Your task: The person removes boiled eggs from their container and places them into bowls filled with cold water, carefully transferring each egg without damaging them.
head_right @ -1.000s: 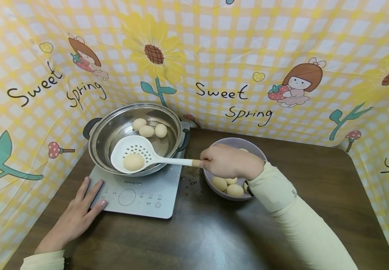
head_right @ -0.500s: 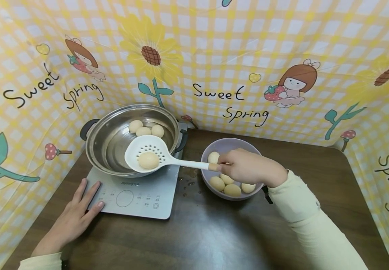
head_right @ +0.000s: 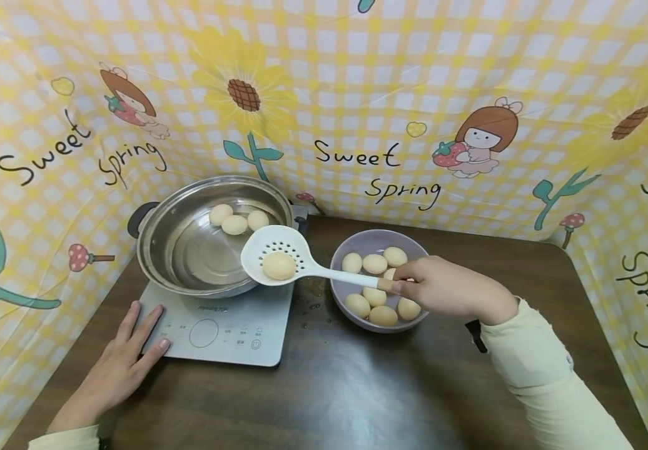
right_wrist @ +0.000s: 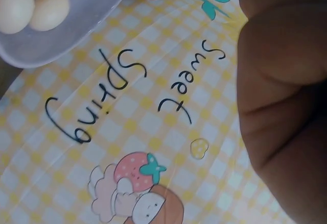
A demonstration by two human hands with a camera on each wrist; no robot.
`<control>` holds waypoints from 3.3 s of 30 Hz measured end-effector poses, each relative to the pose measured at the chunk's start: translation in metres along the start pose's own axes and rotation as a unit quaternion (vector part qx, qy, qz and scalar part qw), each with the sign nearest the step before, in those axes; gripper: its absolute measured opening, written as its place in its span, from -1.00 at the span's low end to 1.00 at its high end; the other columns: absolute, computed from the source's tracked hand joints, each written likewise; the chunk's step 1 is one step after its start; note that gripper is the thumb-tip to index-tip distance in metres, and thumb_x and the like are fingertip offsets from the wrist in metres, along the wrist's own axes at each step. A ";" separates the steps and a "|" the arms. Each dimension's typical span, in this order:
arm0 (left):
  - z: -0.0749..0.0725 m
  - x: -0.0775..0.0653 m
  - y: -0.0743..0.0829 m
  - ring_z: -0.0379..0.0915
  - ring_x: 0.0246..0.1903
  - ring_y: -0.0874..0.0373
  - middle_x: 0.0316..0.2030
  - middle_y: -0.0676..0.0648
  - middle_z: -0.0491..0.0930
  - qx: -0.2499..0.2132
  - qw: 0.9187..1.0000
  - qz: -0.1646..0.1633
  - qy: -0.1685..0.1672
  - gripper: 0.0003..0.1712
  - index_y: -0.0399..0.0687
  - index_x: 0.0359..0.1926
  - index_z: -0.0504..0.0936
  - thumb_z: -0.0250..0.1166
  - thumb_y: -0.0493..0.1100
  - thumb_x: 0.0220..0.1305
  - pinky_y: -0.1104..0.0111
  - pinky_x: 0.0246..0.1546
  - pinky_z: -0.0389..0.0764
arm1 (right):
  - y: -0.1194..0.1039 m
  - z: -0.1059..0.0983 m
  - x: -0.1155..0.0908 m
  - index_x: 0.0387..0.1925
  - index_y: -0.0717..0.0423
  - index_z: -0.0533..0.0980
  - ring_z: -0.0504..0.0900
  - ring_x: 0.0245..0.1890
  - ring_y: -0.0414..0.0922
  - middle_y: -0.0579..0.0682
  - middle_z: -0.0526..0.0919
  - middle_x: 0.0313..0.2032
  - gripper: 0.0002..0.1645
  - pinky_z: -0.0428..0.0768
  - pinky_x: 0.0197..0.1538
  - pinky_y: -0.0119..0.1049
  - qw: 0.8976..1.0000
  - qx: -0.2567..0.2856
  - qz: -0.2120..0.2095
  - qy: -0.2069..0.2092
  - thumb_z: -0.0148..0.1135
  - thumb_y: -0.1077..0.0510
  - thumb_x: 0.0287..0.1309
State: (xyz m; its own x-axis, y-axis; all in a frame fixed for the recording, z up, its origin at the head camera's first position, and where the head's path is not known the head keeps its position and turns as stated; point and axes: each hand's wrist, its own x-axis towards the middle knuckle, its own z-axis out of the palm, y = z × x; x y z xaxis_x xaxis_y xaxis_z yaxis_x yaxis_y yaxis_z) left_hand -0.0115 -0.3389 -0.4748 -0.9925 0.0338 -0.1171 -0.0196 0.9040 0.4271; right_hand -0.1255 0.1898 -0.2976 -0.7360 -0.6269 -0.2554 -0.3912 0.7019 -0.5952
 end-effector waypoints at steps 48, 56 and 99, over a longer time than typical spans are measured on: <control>0.000 0.000 0.000 0.13 0.12 -0.78 0.56 -0.36 -0.44 0.009 1.000 0.002 -0.001 -0.17 0.08 0.64 -0.14 -0.04 0.22 0.58 -0.49 -0.13 0.30 | 0.094 0.032 -0.083 -0.15 0.04 0.61 0.30 -0.64 -0.23 -0.26 0.43 -0.61 -0.86 0.29 -0.55 -0.27 0.968 -0.110 0.101 0.203 0.27 0.06 0.40; -0.001 0.000 0.001 0.13 0.12 -0.79 0.56 -0.36 -0.44 0.007 1.000 0.001 -0.005 -0.17 0.05 0.64 -0.12 -0.03 0.21 0.58 -0.50 -0.11 0.28 | 0.094 0.031 -0.082 -0.04 0.04 0.57 0.35 -0.64 -0.17 -0.18 0.57 -0.53 -0.78 0.29 -0.56 -0.25 0.947 -0.119 0.111 0.276 0.27 0.03 0.39; 0.000 -0.001 0.001 0.12 0.18 -0.74 0.57 -0.33 -0.38 -0.002 1.000 0.001 0.010 -0.18 0.07 0.63 -0.05 0.00 0.23 0.56 -0.48 -0.04 0.28 | 0.008 0.033 0.080 -0.14 0.01 0.62 0.41 -0.65 -0.14 -0.12 0.61 -0.51 -0.86 0.35 -0.57 -0.19 0.958 -0.091 -0.010 0.273 0.36 0.12 0.28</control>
State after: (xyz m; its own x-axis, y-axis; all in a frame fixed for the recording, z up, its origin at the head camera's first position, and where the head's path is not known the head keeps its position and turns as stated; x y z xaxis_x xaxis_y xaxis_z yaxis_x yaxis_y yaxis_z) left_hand -0.0103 -0.3383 -0.4748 -0.9947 0.0275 -0.0986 -0.0177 0.9024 0.4306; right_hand -0.1696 0.1339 -0.3475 -0.8870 -0.4055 0.2208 -0.4616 0.7699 -0.4407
